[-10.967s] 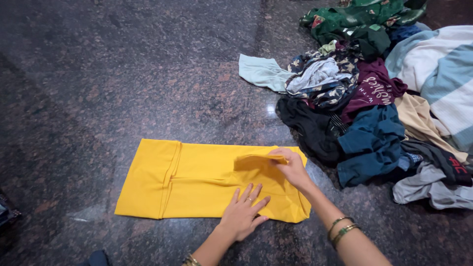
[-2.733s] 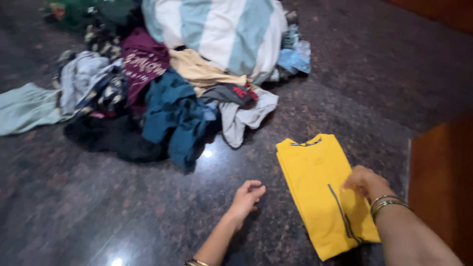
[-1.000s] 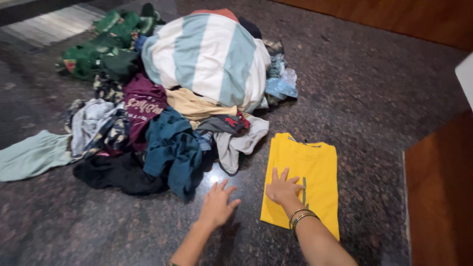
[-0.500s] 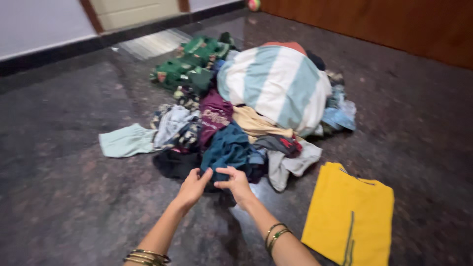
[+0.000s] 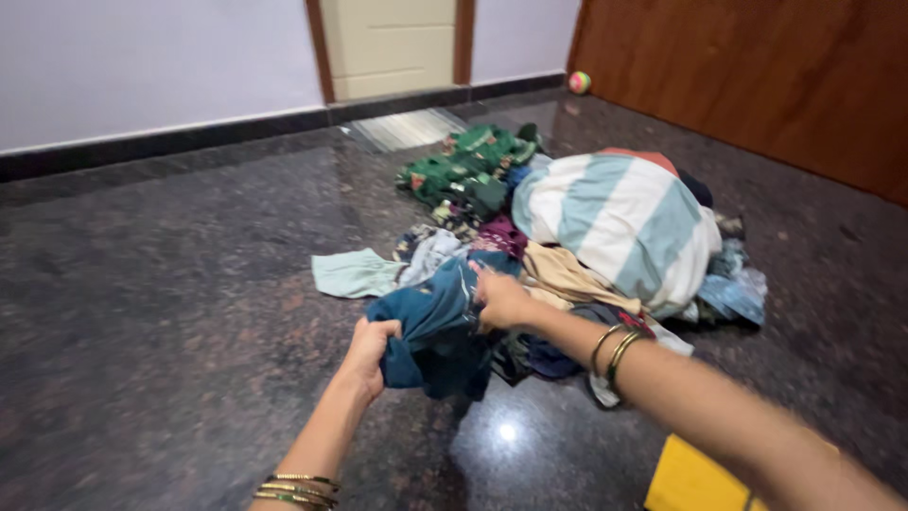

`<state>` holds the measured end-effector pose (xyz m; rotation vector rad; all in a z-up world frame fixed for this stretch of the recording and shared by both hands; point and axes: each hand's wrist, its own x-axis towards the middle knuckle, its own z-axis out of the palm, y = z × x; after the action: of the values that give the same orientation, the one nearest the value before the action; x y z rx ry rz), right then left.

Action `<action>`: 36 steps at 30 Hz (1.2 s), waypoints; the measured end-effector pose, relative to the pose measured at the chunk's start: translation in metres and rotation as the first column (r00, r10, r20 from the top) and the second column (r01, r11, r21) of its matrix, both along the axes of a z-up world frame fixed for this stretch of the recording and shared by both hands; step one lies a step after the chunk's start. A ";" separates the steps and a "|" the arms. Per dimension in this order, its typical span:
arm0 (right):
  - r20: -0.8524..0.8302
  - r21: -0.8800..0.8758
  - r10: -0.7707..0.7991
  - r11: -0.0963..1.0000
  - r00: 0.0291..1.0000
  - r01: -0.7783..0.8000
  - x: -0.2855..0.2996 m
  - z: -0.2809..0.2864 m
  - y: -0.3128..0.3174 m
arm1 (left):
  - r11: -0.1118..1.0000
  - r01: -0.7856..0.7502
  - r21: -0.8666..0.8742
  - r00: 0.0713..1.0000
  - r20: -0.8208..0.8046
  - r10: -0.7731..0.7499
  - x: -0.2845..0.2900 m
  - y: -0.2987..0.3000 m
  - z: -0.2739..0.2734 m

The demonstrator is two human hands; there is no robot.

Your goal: The person folds several t-shirts one by one on the floor. They smooth each shirt, fold the sleeves and sides, then fold the body into a compact rectangle before stacking them.

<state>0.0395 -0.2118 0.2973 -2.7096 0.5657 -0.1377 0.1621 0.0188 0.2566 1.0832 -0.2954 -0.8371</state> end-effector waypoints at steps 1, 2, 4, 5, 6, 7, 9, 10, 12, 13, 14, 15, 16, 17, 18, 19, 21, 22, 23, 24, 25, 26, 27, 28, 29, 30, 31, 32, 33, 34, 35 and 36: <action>0.083 -0.025 0.064 0.998 0.994 -0.062 0.005 0.008 -0.001 | 0.999 0.019 -0.028 1.000 0.023 -0.019 0.001 0.013 0.023; 0.162 -0.055 0.131 0.991 0.978 -0.124 0.010 0.015 -0.002 | 0.998 0.040 -0.055 0.998 0.046 -0.037 0.001 0.025 0.045; 0.300 -0.168 0.335 0.940 0.893 -0.296 0.029 0.020 0.006 | 0.989 0.112 -0.093 0.987 0.122 -0.100 0.002 0.045 0.084; 0.349 -0.247 0.460 0.886 0.816 -0.393 0.042 0.019 0.016 | 0.981 0.165 -0.098 0.975 0.169 -0.147 0.003 0.055 0.100; 0.385 -0.329 0.576 0.816 0.721 -0.476 0.052 0.019 0.025 | 0.971 0.217 -0.099 0.957 0.216 -0.192 0.005 0.064 0.115; 0.362 -0.077 0.606 0.777 0.709 -0.625 0.063 0.015 0.036 | 0.985 0.174 -0.013 0.954 0.249 -0.165 0.013 0.074 0.127; 0.322 0.428 0.682 0.514 0.657 -0.743 0.079 0.008 0.057 | 0.985 0.069 0.157 0.942 0.316 -0.116 0.028 0.095 0.149; 0.305 0.375 0.620 0.619 0.723 -0.690 0.088 0.011 0.064 | 0.988 0.042 0.146 0.914 0.393 -0.097 0.036 0.109 0.159; 0.288 0.267 0.463 0.802 0.838 -0.535 0.102 0.021 0.076 | 0.992 -0.002 0.127 0.843 0.534 -0.067 0.055 0.140 0.177; 0.373 0.261 0.426 0.804 0.824 -0.534 0.108 0.033 0.075 | 0.984 -0.057 0.172 0.849 0.526 -0.042 0.060 0.151 0.183; 0.455 0.256 0.385 0.807 0.803 -0.532 0.118 0.051 0.073 | 0.970 -0.113 0.216 0.854 0.519 -0.017 0.067 0.165 0.192; 0.486 0.348 0.245 0.826 0.839 -0.443 0.124 0.066 0.073 | 0.951 -0.165 0.260 0.859 0.512 0.009 0.071 0.176 0.199; 0.501 0.440 0.100 0.826 0.860 -0.352 0.128 0.081 0.075 | 0.947 -0.216 0.239 0.820 0.571 0.043 0.070 0.182 0.203; 0.527 0.488 0.132 0.762 0.839 -0.426 0.134 0.098 0.078 | 0.941 -0.266 0.208 0.771 0.632 0.078 0.070 0.186 0.210; 0.554 0.530 0.162 0.688 0.817 -0.496 0.138 0.114 0.083 | 0.933 -0.314 0.175 0.716 0.689 0.112 0.070 0.191 0.217; 0.580 0.567 0.183 0.608 0.794 -0.555 0.141 0.129 0.088 | 0.937 -0.323 0.129 0.735 0.658 0.163 0.069 0.194 0.224; 0.534 0.687 0.132 0.508 0.835 -0.520 0.146 0.160 0.101 | 0.940 -0.341 0.033 0.767 0.587 0.258 0.070 0.192 0.244; 0.508 0.739 0.108 0.455 0.855 -0.497 0.148 0.179 0.105 | 0.939 -0.342 0.013 0.768 0.580 0.272 0.073 0.190 0.257; 0.468 0.684 0.115 0.580 0.876 -0.442 0.149 0.198 0.108 | 0.938 -0.345 -0.006 0.770 0.571 0.287 0.075 0.190 0.270; 0.427 0.612 0.115 0.693 0.897 -0.381 0.148 0.215 0.110 | 0.937 -0.348 -0.025 0.771 0.561 0.301 0.078 0.189 0.282; 0.387 0.526 0.107 0.790 0.916 -0.315 0.149 0.228 0.115 | 0.939 -0.344 0.011 0.789 0.545 0.283 0.082 0.188 0.297; 0.386 0.621 0.060 0.721 0.921 -0.307 0.150 0.238 0.120 | 0.940 -0.339 0.047 0.807 0.528 0.265 0.086 0.186 0.311; 0.377 0.708 0.013 0.640 0.926 -0.298 0.150 0.245 0.124 | 0.939 -0.332 0.085 0.824 0.511 0.245 0.088 0.183 0.319; 0.363 0.785 -0.033 0.549 0.931 -0.287 0.152 0.249 0.129 | 0.966 -0.257 -0.020 0.875 0.420 0.242 0.090 0.181 0.325; 0.413 0.860 -0.064 0.356 0.908 -0.366 0.153 0.250 0.132 | 0.974 -0.183 -0.132 0.920 0.327 0.217 0.092 0.176 0.327; 0.453 0.887 -0.106 0.147 0.885 -0.437 0.154 0.248 0.136 | 0.962 -0.116 -0.248 0.956 0.234 0.176 0.092 0.173 0.325; 0.484 0.865 -0.157 -0.063 0.861 -0.497 0.157 0.249 0.137 | 0.980 -0.142 -0.141 0.922 0.343 0.183 0.094 0.171 0.321; 0.492 0.852 -0.169 -0.108 0.854 -0.512 0.158 0.250 0.136 | 0.983 -0.178 -0.036 0.877 0.447 0.175 0.094 0.172 0.310; 0.502 0.835 -0.179 -0.153 0.846 -0.528 0.159 0.252 0.135 | 0.972 -0.228 0.062 0.821 0.549 0.157 0.093 0.176 0.298; 0.513 0.816 -0.188 -0.197 0.838 -0.544 0.160 0.257 0.132 | 0.946 -0.286 0.153 0.757 0.641 0.126 0.093 0.179 0.288; 0.567 0.775 -0.171 -0.219 0.806 -0.593 0.157 0.255 0.128 | 0.906 -0.347 0.242 0.694 0.716 0.075 0.091 0.181 0.275; 0.620 0.731 -0.155 -0.242 0.769 -0.638 0.152 0.254 0.123 | 0.853 -0.412 0.319 0.627 0.779 0.012 0.089 0.183 0.266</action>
<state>0.1914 -0.0888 0.5513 -0.8855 -0.2226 -0.1803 0.2516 0.2016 0.5222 1.8916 -0.6690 -0.1617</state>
